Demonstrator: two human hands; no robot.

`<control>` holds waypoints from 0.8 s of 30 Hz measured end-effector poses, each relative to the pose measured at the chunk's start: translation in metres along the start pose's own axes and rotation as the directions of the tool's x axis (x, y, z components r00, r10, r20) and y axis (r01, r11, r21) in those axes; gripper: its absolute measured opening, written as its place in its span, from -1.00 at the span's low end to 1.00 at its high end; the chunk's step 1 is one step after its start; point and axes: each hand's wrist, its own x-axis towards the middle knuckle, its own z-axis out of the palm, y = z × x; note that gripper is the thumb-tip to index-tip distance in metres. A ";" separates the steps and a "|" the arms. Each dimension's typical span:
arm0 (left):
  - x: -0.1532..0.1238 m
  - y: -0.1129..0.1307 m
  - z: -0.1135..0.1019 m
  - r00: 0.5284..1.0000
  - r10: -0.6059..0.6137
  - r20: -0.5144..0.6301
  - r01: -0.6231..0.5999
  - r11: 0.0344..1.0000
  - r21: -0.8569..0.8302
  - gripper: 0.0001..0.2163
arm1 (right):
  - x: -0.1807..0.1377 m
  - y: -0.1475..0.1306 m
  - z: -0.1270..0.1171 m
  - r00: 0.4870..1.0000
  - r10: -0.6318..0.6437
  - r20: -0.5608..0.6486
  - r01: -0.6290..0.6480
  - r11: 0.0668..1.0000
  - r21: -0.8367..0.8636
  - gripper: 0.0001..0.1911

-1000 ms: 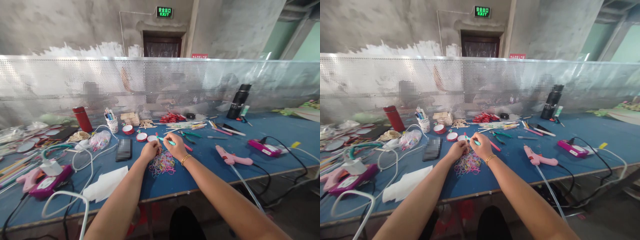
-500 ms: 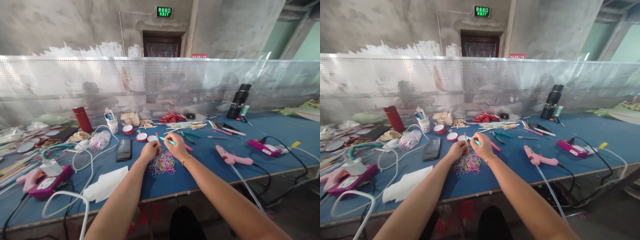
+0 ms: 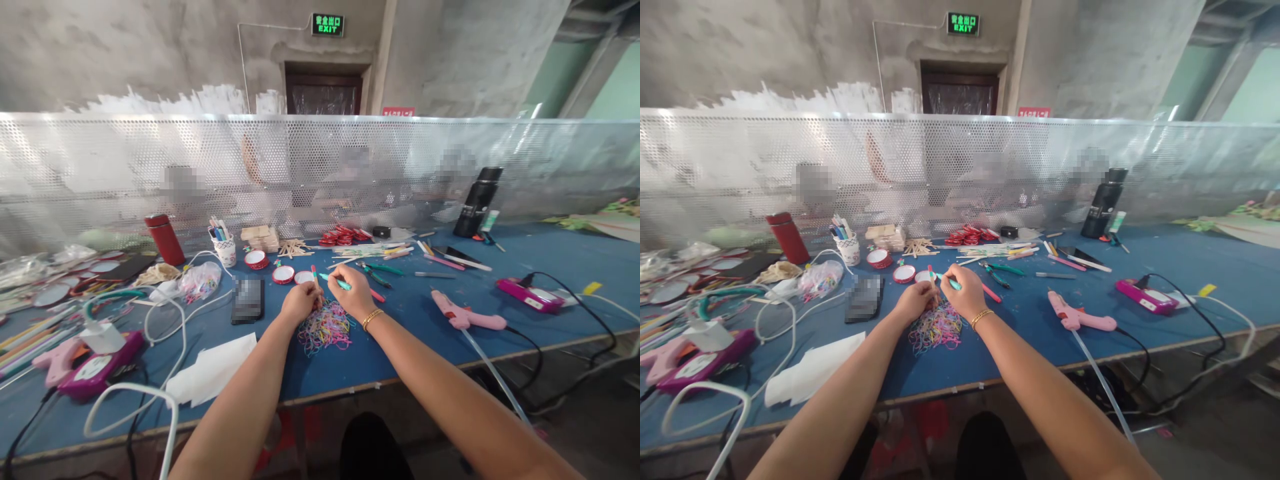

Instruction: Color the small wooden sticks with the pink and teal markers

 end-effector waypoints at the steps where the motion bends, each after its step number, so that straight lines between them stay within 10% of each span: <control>1: 0.000 0.000 0.000 1.000 -0.001 -0.001 0.001 1.000 -0.001 -0.86 | 0.000 0.000 0.000 1.000 -0.002 0.000 0.002 1.000 0.008 -0.81; 24: -0.002 -0.002 -0.001 1.000 0.007 0.004 -0.006 0.999 -0.036 -0.85 | 0.000 -0.002 0.002 0.999 -0.047 0.001 0.047 0.999 0.017 -0.84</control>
